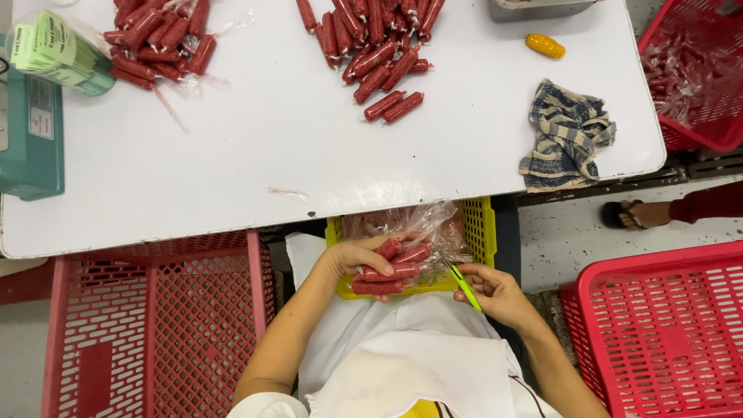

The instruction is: The person uses green scissors to cut the ends off individually wrapped sausages. They pick up the sausages from a pile on the table, trim the plastic casing, and place the trimmed sausages into a yellow basket below.

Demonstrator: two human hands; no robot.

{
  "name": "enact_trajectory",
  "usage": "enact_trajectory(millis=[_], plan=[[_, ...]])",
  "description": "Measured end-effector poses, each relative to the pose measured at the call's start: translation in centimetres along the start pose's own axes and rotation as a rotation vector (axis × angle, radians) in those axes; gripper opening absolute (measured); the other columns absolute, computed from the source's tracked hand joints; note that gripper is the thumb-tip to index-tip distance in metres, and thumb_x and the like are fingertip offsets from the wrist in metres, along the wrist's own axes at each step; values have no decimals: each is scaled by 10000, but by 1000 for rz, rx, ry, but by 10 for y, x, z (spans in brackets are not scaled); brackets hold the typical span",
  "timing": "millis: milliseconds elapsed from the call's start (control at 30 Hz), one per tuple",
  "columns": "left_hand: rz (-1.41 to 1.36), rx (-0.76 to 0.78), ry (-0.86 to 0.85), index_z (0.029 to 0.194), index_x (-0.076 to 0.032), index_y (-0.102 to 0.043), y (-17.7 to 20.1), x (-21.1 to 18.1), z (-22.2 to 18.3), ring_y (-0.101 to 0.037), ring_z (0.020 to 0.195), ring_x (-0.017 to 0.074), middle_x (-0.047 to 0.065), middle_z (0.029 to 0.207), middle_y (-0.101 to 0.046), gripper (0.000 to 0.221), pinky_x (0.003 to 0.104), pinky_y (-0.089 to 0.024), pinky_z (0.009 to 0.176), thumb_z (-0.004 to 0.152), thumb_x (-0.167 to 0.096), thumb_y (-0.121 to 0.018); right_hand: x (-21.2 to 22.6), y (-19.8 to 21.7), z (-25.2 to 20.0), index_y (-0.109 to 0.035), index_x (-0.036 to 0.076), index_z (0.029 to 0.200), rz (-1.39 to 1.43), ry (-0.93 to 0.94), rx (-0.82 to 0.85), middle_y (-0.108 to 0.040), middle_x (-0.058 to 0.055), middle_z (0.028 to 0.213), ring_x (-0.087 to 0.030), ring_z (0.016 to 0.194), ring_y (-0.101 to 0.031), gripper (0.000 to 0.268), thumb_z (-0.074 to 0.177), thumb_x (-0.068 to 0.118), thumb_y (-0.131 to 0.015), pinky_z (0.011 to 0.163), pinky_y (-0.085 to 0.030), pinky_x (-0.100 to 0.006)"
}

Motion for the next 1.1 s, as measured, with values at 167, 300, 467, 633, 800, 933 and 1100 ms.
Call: enact_trajectory(millis=[167,300,467,633,800,933,1100], plan=[[53,102,95,1662,-155,-103,2,-3,-4,-729,670,451,399,1126,-651,1096,483,-648,546,773,-70,-739,-24,12,-5,-700,-24,1226,-45,-33,25,-667,-137,652,-100,448,-547,497,757,-112,-838,423,-434,-207],[42,171,124,1673,-167,-37,-11,-5,-2,-723,681,475,413,1089,-650,1116,510,-642,558,802,-61,-726,13,-9,-1,-741,26,1223,-228,15,54,-742,-122,691,-100,493,-540,514,733,-30,-886,427,-429,-250],[39,295,179,1680,-201,-45,-33,-7,2,-728,698,471,401,1083,-653,1095,522,-638,581,829,-55,-719,40,-24,6,-763,84,1213,-391,160,85,-779,-91,699,-118,460,-528,513,719,51,-900,403,-398,-261],[27,297,162,1671,-215,-56,-34,-11,1,-735,712,455,382,1104,-657,1058,500,-653,590,849,-77,-709,38,-19,5,-770,65,1196,-387,158,107,-782,-112,714,-127,486,-537,475,734,16,-870,416,-414,-274],[-16,284,152,1660,-252,-29,-24,-6,1,-738,722,452,364,1115,-656,1054,494,-659,600,866,-63,-696,34,-17,5,-776,58,1193,-380,165,112,-808,-126,738,-123,491,-546,479,727,21,-881,425,-415,-269],[11,332,155,1667,-226,-27,-32,-5,5,-738,726,451,373,1101,-658,1047,491,-657,603,866,-66,-682,10,-13,11,-747,46,1239,-320,154,125,-801,-114,771,-125,516,-567,490,762,5,-852,442,-426,-263],[6,359,154,1666,-183,-40,-45,-13,4,-748,726,421,348,1060,-678,1043,460,-671,613,859,-90,-696,14,-14,9,-750,27,1232,-268,119,122,-790,-113,771,-119,544,-555,474,770,-30,-838,472,-451,-248]])
Point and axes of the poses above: each hand's wrist, its own z-axis towards the middle knuckle, its own y-axis out of the back of the hand, x = y × z, the point moved 8 cm from there along z, towards the middle knuckle
